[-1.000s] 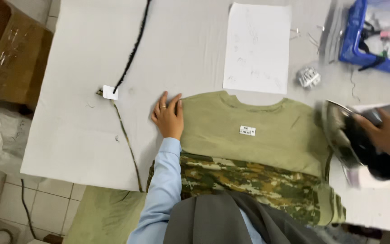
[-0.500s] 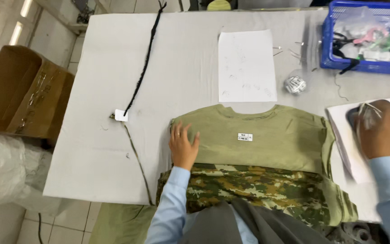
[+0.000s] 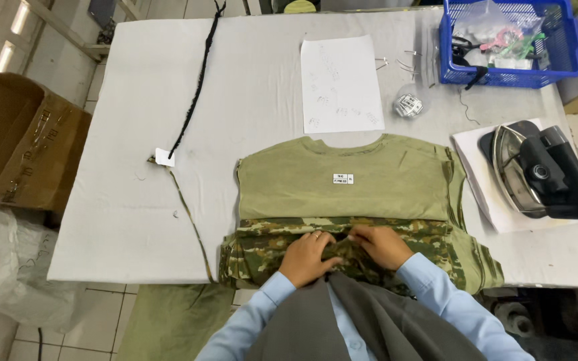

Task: The person irons a camouflage-patterned shirt on a white table. They repeatedly smooth the fabric with their hands, place a small white label on the chest area, and press it with an iron. The shirt is folded and adjusted multiple times during the process.

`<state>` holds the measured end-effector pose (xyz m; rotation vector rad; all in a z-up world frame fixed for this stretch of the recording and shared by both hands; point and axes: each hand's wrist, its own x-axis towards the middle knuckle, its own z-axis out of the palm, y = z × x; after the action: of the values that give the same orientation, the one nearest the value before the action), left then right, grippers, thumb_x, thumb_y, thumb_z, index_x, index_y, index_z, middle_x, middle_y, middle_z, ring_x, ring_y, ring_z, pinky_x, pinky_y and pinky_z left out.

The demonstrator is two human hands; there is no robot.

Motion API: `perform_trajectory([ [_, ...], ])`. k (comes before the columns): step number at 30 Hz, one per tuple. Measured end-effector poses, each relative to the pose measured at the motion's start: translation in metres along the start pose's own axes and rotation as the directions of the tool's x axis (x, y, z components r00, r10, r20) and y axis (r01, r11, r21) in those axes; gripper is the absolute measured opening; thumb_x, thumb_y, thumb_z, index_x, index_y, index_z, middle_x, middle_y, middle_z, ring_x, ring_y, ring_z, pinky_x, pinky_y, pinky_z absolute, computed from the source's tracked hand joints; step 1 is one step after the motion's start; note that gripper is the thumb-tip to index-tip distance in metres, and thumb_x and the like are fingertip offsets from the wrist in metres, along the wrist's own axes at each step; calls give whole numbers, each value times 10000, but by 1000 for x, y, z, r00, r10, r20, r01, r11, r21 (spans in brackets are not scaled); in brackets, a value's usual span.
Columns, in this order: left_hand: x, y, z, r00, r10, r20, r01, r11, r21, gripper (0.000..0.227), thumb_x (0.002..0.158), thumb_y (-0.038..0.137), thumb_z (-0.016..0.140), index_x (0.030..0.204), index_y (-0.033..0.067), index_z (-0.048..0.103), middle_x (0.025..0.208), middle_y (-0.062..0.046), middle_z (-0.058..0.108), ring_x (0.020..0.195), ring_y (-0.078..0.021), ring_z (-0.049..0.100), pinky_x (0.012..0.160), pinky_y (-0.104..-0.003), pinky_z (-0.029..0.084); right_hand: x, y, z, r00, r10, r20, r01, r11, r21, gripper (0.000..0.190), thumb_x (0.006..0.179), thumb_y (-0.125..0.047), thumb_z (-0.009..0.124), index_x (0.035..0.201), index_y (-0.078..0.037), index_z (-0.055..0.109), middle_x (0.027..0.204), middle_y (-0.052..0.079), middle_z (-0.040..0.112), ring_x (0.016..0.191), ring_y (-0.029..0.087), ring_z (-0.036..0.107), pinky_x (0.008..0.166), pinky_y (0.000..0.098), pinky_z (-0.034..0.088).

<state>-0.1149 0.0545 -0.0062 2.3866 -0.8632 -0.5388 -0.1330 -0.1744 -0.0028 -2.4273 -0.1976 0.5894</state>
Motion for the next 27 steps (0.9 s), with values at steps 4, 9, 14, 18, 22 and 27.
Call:
perform_trajectory([
  [4, -1, -5, 0, 989, -99, -112, 99, 995, -10, 293, 1066, 358, 343, 1035, 151, 547, 598, -45, 606, 512, -234, 612, 449, -322, 479, 3, 13, 33, 975, 41, -220, -52, 998, -44, 275, 992, -457, 428, 909, -218, 536, 799, 44, 655, 882, 297, 675, 729, 435, 527],
  [9, 1, -2, -7, 980, -94, -178, 103, 994, 43, 306, 1070, 353, 277, 997, 161, 503, 673, -97, 622, 570, -279, 636, 477, -359, 504, -5, -4, 25, 936, -285, -206, 209, 923, -323, 233, 935, -372, 565, 873, -157, 499, 666, 59, 573, 664, 282, 641, 603, 391, 524],
  [14, 2, 23, -28, 992, -20, -127, 35, 992, 119, 389, 1030, 492, 378, 1065, 139, 538, 790, -92, 660, 622, -240, 667, 502, -311, 523, -16, -23, -6, 912, -315, -261, 200, 899, -389, 163, 991, -196, 486, 843, -145, 532, 574, 46, 545, 514, 249, 584, 511, 365, 507],
  [18, 1, 11, -5, 995, 59, -82, -37, 969, 246, 336, 909, 469, 524, 1106, 197, 506, 851, -99, 667, 683, -330, 693, 549, -426, 554, -19, -27, 8, 867, -420, -268, 298, 869, -395, 131, 945, -286, 518, 910, -172, 571, 713, 29, 610, 690, 254, 660, 550, 368, 543],
  [22, -9, -3, 13, 993, 64, -98, -26, 936, 350, 235, 881, 342, 545, 1059, 188, 544, 805, -45, 650, 665, -281, 694, 549, -392, 567, -17, 0, 24, 887, -417, -199, 324, 868, -375, 95, 819, -143, 564, 914, -146, 559, 830, 31, 591, 796, 268, 647, 619, 370, 557],
  [27, -34, -26, -42, 950, -306, -70, 314, 926, 209, 196, 858, 173, 556, 1043, 176, 620, 836, -70, 677, 728, -294, 700, 622, -396, 563, -35, 49, 22, 905, -330, -267, 176, 865, -470, 213, 816, -115, 503, 999, -158, 602, 978, 49, 644, 943, 277, 659, 745, 373, 564],
])
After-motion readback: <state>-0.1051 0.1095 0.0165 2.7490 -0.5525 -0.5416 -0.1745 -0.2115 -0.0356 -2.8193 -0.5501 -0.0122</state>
